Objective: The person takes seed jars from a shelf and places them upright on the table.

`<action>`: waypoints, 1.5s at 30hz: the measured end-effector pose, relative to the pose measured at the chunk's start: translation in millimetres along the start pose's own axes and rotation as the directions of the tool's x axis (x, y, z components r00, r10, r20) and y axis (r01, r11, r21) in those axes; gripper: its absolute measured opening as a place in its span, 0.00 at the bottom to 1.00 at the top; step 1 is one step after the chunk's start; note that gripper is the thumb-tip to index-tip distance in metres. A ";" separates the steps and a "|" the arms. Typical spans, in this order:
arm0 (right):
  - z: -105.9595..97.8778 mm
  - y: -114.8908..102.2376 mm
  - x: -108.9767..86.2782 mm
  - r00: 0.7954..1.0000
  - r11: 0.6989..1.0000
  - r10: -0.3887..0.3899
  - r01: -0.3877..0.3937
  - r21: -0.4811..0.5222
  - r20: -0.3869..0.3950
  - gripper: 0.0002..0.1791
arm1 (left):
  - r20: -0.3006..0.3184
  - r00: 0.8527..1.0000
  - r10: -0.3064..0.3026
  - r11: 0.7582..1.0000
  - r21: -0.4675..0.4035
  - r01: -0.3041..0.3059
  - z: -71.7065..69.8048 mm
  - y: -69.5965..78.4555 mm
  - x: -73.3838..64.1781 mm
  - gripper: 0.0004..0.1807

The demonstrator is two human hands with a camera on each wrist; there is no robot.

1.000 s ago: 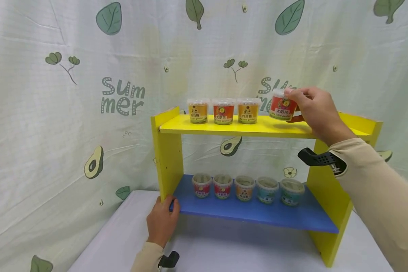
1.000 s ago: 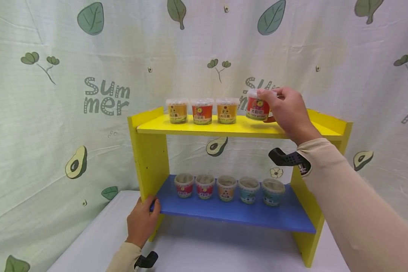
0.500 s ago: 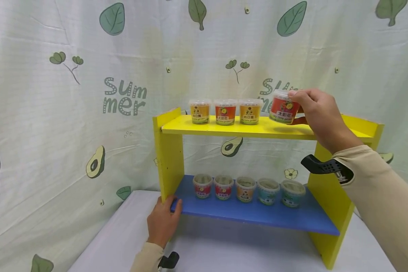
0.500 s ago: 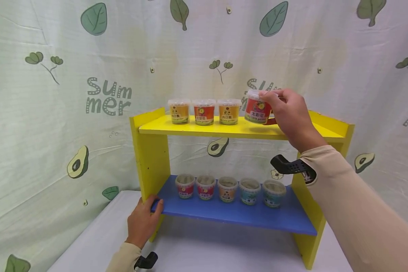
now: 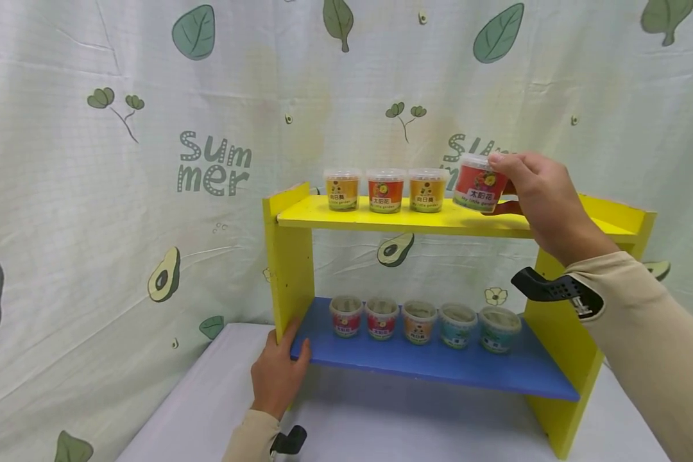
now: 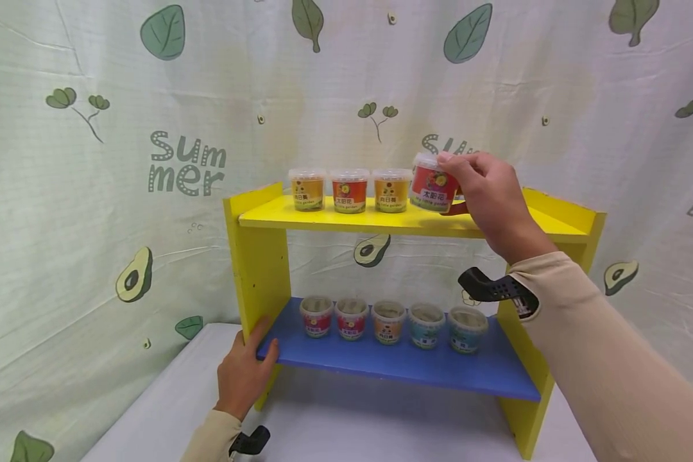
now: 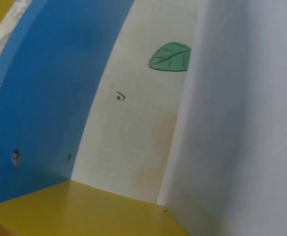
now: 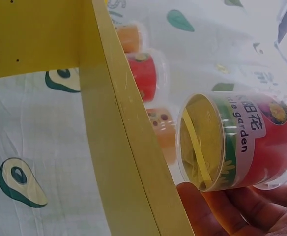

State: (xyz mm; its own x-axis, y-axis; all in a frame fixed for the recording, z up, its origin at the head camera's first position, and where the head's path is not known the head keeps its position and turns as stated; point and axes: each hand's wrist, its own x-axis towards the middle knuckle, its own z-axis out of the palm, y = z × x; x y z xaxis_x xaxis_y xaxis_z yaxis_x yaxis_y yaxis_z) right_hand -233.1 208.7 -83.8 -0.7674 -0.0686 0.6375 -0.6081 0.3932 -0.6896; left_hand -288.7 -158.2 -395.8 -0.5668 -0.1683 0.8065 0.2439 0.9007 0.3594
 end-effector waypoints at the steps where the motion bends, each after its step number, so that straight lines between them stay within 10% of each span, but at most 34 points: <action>1: 0.3 -0.6 -1.2 1.000 1.000 -0.001 0.001 0.003 0.001 0.32 | -0.003 1.000 0.008 1.000 -0.001 -0.008 -0.7 0.0 0.5 0.29; 16: 3.1 -8.7 -20.4 0.999 0.998 -0.047 0.047 0.050 0.011 0.27 | -0.009 0.999 0.033 0.999 0.003 -0.033 -1.3 -1.7 2.6 0.30; 29: 13.2 -13.0 -36.1 0.991 0.953 -0.115 0.090 0.288 0.070 0.23 | -0.009 0.999 0.042 0.999 0.003 -0.042 -0.2 -4.3 1.3 0.28; 45: 42.8 -6.0 -57.4 0.986 0.983 -0.082 0.057 0.176 0.143 0.24 | -0.025 0.997 0.074 0.997 -0.001 -0.074 0.8 -6.5 1.9 0.27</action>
State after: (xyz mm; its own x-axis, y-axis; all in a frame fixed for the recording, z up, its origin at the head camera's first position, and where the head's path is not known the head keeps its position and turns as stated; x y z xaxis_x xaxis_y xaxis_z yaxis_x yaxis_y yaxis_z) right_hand -194.1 171.1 -131.0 -0.7359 -0.2314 0.6364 -0.6768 0.2213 -0.7021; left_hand -292.0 -164.1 -397.0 -0.5271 -0.1112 0.8425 0.2862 0.9102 0.2993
